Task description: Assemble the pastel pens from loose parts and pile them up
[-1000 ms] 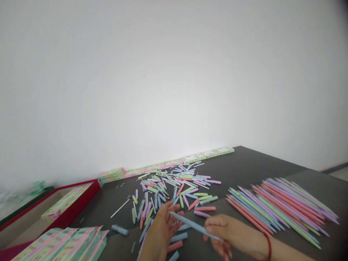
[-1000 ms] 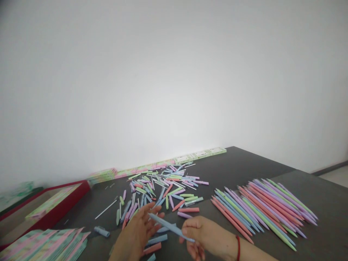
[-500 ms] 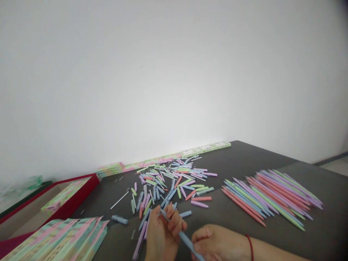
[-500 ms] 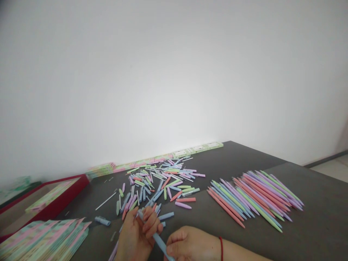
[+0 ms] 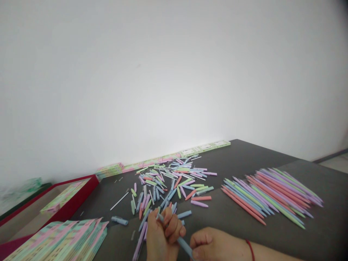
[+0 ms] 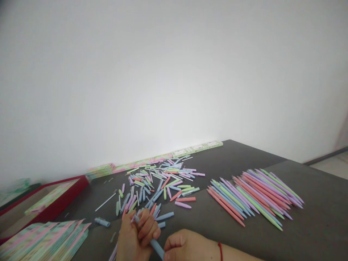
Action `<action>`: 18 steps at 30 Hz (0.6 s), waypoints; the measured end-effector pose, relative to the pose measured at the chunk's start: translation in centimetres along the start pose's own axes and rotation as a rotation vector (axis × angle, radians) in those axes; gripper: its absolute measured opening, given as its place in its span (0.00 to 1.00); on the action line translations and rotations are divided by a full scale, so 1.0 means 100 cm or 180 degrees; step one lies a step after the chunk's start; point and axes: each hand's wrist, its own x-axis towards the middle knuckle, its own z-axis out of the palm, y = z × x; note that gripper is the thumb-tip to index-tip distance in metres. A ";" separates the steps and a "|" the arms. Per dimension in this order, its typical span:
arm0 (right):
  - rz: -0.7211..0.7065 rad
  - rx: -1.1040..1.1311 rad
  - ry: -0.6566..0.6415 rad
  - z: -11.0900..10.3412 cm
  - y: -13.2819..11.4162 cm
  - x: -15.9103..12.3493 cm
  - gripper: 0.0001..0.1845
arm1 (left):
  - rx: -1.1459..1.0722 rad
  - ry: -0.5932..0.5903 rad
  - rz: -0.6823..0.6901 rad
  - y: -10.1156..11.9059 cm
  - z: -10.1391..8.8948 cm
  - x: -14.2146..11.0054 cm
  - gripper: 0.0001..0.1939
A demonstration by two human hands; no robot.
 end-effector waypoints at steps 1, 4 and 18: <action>-0.0011 0.0015 0.0000 0.001 0.000 0.000 0.11 | 0.0017 0.0028 0.0027 0.000 0.000 0.000 0.24; -0.0112 0.0166 0.0008 0.001 -0.001 0.002 0.14 | 0.0202 0.0126 0.0182 0.003 0.001 0.000 0.22; -0.1314 0.0594 0.1036 -0.039 -0.014 0.001 0.16 | 0.4523 0.0363 0.1318 0.015 -0.017 0.003 0.07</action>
